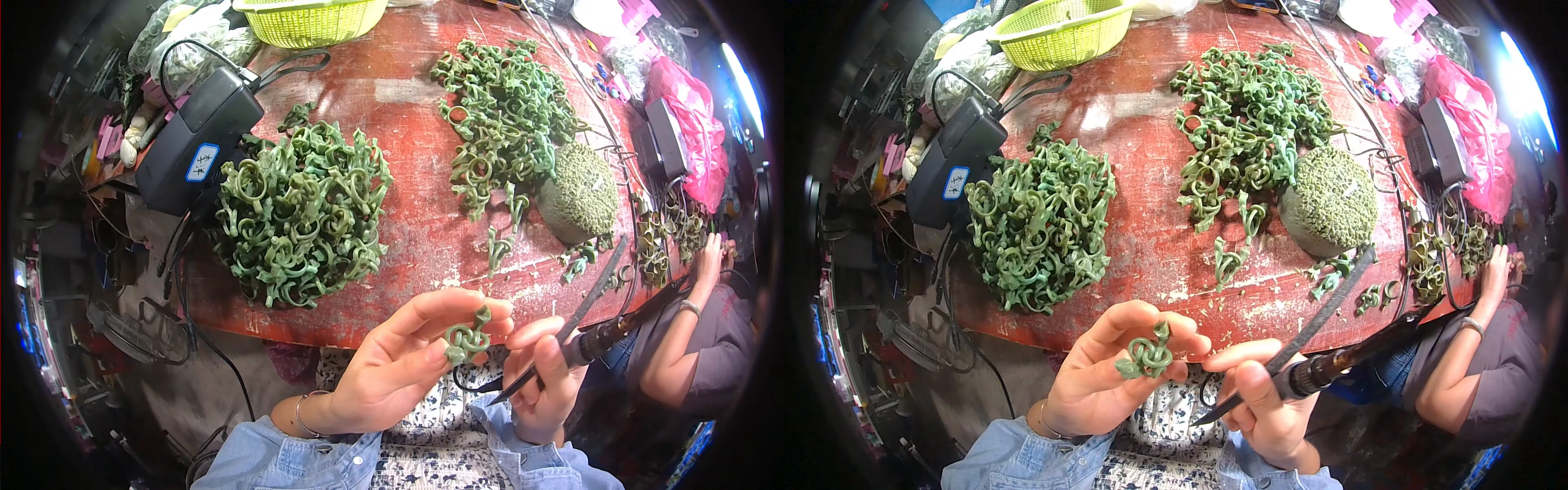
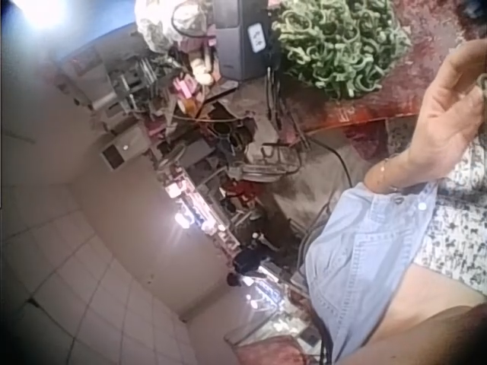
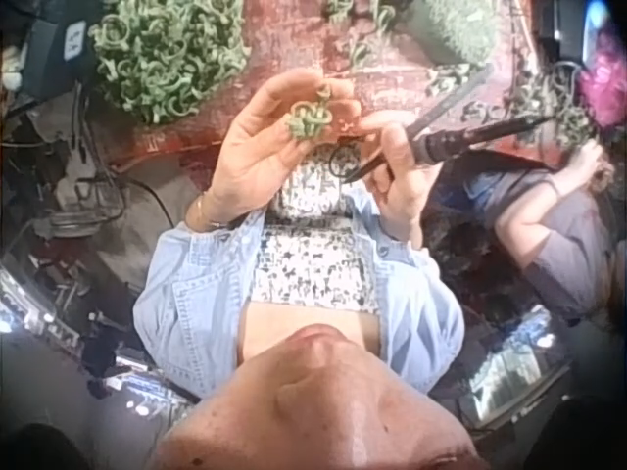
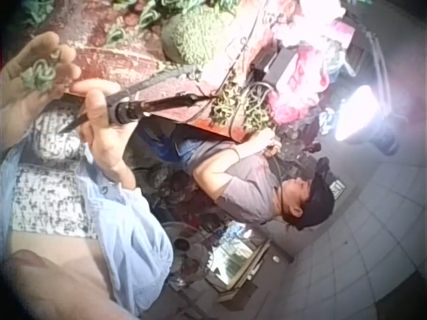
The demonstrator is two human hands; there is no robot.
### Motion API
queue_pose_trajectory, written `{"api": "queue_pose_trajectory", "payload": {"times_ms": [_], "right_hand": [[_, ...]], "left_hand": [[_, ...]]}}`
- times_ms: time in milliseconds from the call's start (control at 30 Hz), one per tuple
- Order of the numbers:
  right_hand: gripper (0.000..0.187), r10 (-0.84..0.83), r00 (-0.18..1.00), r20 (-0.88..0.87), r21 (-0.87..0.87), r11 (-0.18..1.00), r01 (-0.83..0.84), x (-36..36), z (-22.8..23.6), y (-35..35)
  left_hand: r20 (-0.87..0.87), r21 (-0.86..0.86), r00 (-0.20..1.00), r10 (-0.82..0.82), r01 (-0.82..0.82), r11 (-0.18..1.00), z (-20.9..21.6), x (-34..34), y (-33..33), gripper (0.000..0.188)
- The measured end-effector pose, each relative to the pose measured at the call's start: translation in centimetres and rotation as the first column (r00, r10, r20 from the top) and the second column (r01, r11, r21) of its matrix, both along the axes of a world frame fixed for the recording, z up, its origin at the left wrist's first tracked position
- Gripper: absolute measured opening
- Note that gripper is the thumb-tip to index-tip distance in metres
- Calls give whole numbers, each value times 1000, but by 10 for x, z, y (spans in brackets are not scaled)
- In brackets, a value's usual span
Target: Joining small green wax floral/ornamental pieces using a heated soldering tool.
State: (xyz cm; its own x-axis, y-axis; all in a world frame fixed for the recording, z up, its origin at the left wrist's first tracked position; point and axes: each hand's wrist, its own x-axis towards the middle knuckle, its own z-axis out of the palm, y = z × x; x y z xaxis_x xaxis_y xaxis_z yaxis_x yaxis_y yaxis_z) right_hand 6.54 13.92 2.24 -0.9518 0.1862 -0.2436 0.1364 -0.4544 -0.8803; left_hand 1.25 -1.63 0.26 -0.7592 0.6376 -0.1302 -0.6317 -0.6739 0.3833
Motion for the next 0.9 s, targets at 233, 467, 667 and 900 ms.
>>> {"api": "queue_pose_trajectory", "payload": {"times_ms": [233,467,667,900], "right_hand": [[28,154,988,10,-95,984,-152,-1,6,-5],[31,142,990,20,-92,986,-139,-4,7,-5],[34,54,983,-175,-6,998,-56,-3,-5,-5],[37,-86,975,-203,301,942,146,4,5,-7]], "left_hand": [[23,13,999,29,-30,999,3,1,0,25],[12,-22,998,56,-56,998,2,-1,2,17],[-13,-51,998,64,-65,997,3,-1,6,14],[-205,-70,963,174,-192,979,-3,3,11,20]]}}
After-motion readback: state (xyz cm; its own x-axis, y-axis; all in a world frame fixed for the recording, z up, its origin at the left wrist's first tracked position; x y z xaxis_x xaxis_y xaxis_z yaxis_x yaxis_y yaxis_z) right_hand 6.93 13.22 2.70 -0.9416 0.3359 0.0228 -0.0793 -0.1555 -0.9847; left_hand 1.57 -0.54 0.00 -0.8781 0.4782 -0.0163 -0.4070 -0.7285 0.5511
